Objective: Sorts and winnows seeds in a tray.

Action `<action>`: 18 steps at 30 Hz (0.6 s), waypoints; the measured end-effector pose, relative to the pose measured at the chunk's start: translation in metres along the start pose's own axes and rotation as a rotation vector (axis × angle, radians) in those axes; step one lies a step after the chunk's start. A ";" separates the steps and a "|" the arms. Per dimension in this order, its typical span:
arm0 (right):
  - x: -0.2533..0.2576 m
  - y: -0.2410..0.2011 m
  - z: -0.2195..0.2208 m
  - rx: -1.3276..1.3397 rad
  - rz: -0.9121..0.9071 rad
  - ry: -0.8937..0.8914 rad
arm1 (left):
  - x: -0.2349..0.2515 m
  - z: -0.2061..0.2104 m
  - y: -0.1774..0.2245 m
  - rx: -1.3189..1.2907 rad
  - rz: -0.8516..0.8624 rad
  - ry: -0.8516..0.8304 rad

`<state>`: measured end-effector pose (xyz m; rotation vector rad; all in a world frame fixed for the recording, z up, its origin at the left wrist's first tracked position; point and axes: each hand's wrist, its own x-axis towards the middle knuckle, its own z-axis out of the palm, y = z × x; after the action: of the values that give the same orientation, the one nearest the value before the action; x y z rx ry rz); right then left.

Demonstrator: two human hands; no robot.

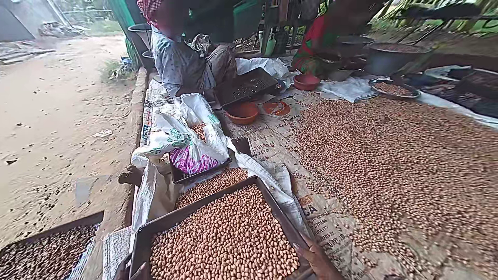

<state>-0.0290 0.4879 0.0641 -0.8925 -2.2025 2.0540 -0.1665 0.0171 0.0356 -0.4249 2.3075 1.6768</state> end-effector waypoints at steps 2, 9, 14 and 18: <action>-0.001 0.006 -0.002 0.064 -0.008 0.005 | 0.010 0.009 0.009 -0.034 -0.038 0.038; -0.017 0.051 0.013 0.489 0.047 0.002 | -0.021 0.022 0.020 -0.226 0.026 0.128; -0.021 0.045 0.024 0.533 0.020 0.073 | -0.030 0.021 0.001 -0.319 0.156 0.148; -0.028 0.024 0.030 0.560 0.035 0.236 | -0.059 0.016 0.032 -0.264 0.219 0.181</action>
<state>-0.0072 0.4483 0.0485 -1.0324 -1.3905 2.2542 -0.1238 0.0468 0.0810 -0.4018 2.3360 2.1446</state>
